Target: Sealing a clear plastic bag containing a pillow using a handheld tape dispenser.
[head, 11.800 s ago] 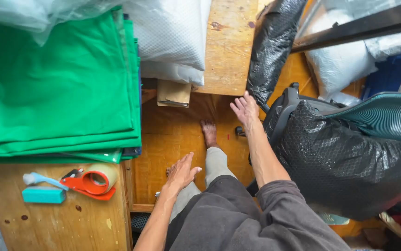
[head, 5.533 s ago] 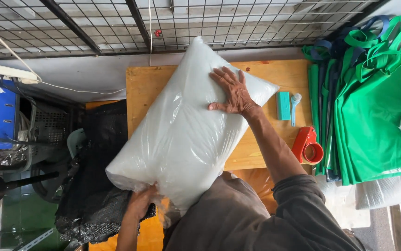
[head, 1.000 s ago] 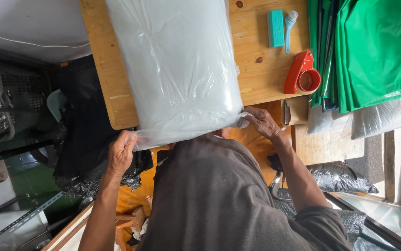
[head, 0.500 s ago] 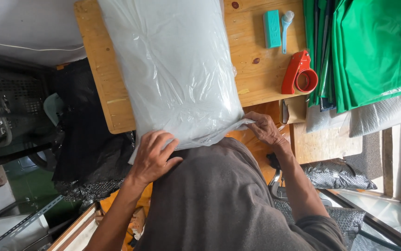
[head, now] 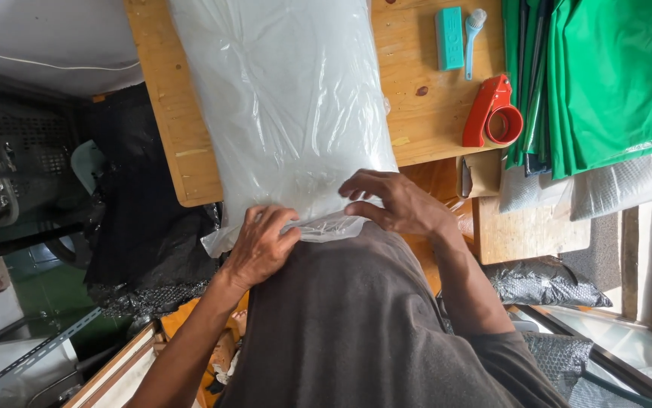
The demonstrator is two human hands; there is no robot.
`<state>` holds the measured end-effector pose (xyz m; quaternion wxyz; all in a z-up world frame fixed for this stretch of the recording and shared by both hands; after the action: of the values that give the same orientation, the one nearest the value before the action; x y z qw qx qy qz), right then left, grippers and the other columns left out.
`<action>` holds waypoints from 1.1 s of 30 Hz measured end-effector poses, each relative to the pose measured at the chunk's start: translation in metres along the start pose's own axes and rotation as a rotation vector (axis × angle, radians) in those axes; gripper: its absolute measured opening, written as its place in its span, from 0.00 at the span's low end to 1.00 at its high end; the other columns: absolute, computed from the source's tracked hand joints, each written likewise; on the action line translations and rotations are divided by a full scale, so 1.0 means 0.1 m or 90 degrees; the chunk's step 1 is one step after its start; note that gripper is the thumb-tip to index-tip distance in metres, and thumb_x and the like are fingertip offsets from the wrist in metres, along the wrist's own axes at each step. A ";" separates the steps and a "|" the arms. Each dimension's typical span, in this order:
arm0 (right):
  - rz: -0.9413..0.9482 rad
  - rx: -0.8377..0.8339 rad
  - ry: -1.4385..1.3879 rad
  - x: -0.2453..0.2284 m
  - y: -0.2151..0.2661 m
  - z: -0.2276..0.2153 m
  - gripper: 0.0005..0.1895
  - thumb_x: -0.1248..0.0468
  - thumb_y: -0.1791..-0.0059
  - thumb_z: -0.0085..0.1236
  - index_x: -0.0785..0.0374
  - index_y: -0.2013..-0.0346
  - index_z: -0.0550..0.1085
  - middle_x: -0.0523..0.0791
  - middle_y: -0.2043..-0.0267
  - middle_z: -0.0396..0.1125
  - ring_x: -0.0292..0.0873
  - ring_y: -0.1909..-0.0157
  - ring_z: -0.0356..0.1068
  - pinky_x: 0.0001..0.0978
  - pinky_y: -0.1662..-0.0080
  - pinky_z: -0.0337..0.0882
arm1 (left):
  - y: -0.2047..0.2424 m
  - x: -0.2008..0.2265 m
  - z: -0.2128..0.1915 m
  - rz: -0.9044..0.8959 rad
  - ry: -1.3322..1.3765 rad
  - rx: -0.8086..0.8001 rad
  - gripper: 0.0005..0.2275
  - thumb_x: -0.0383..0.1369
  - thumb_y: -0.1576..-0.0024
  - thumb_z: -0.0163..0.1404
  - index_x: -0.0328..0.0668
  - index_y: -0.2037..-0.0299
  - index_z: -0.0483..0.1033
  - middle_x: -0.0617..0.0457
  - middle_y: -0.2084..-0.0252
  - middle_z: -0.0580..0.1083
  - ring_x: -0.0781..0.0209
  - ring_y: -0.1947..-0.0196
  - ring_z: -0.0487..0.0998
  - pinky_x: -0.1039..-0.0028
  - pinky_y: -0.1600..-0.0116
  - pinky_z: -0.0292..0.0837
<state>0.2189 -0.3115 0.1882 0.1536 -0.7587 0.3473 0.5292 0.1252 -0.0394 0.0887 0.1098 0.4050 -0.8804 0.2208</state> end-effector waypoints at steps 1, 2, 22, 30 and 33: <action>-0.002 -0.001 0.001 -0.01 -0.11 0.04 0.19 0.53 0.46 0.56 0.65 0.51 0.76 0.56 0.58 0.74 0.60 0.52 0.77 0.55 0.51 0.76 | 0.01 0.01 0.01 -0.001 -0.002 0.001 0.07 0.32 0.37 0.48 0.47 0.68 0.71 0.55 0.57 0.69 0.54 0.53 0.75 0.58 0.48 0.68; -0.011 -0.066 -0.045 -0.03 -0.21 0.10 0.18 0.54 0.44 0.52 0.66 0.50 0.75 0.59 0.59 0.74 0.64 0.53 0.76 0.60 0.53 0.75 | 0.02 0.02 0.01 0.015 0.000 0.004 0.07 0.31 0.36 0.47 0.48 0.68 0.71 0.56 0.59 0.69 0.56 0.53 0.75 0.59 0.48 0.67; 0.126 -0.109 0.006 0.29 -0.15 0.48 0.42 0.33 0.59 0.64 0.65 0.46 0.75 0.58 0.51 0.75 0.65 0.47 0.74 0.52 0.43 0.73 | -0.30 -0.38 -0.13 -0.125 0.136 0.030 0.04 0.32 0.36 0.47 0.45 0.63 0.71 0.54 0.73 0.71 0.50 0.63 0.80 0.61 0.56 0.74; -0.035 0.294 0.464 0.88 0.07 0.80 0.10 0.60 0.43 0.42 0.51 0.66 0.71 0.37 0.75 0.63 0.38 0.73 0.70 0.27 0.67 0.74 | -0.51 -0.48 -0.33 -0.371 0.342 -0.179 0.09 0.40 0.35 0.47 0.43 0.59 0.70 0.36 0.65 0.78 0.30 0.59 0.80 0.47 0.52 0.74; -0.032 0.274 0.454 0.69 0.01 0.67 0.11 0.60 0.43 0.42 0.52 0.68 0.69 0.39 0.77 0.64 0.42 0.74 0.72 0.31 0.69 0.74 | -0.48 -0.59 -0.32 -0.397 0.374 -0.202 0.09 0.39 0.35 0.49 0.43 0.58 0.71 0.36 0.62 0.78 0.30 0.57 0.79 0.47 0.51 0.73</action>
<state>0.1854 -0.2978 0.0991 0.1915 -0.8534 0.4628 0.1446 0.2005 -0.0123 0.1092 0.4769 0.5491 -0.6708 0.1451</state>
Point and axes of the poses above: each hand's wrist, its own y-axis away from the middle knuckle, its own z-axis out of the palm, x = y × z, the point moved 1 cm from there along -y, towards the middle knuckle
